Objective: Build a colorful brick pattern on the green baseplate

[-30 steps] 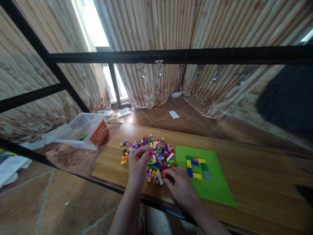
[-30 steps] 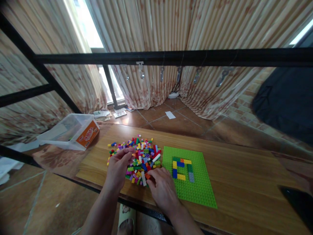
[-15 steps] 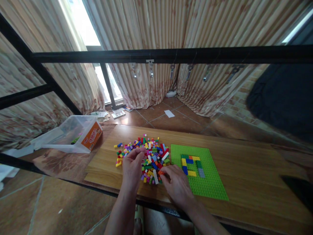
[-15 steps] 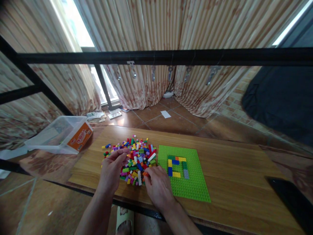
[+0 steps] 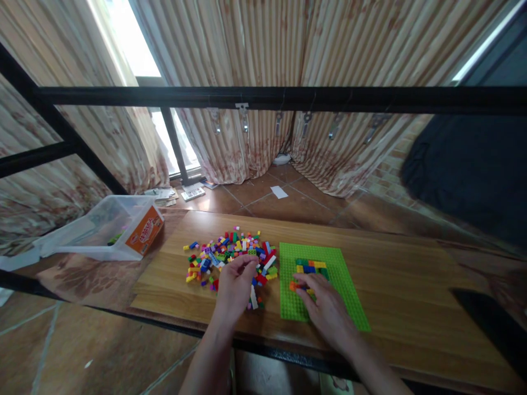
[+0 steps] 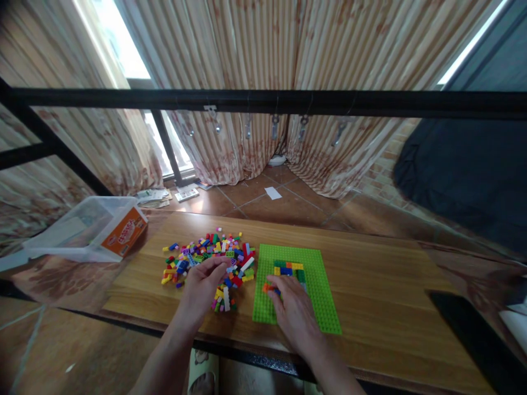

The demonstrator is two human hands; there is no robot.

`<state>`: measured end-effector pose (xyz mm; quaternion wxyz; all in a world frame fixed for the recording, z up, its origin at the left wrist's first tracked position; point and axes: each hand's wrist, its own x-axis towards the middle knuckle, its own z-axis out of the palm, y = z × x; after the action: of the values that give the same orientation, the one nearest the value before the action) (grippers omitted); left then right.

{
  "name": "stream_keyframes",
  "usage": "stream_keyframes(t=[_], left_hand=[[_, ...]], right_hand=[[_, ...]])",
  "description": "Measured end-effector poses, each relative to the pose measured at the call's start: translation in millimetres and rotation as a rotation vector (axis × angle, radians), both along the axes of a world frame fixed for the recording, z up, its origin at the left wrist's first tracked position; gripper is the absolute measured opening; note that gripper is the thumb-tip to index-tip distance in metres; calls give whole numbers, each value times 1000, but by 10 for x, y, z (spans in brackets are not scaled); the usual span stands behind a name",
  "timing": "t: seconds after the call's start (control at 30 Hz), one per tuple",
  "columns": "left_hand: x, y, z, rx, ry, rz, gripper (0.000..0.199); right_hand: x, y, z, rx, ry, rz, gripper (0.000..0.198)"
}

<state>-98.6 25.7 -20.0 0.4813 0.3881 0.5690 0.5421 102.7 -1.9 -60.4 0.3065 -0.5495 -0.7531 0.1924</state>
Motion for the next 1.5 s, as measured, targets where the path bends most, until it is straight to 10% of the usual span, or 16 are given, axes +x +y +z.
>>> stream_keyframes(t=[0.9, 1.5], left_hand=[[-427, 3, 177, 55, -74, 270, 21], [-672, -57, 291, 75, -198, 317, 18]], right_hand=[[-585, 1, -160, 16, 8, 56, 19], [-864, 656, 96, 41, -316, 277, 27]])
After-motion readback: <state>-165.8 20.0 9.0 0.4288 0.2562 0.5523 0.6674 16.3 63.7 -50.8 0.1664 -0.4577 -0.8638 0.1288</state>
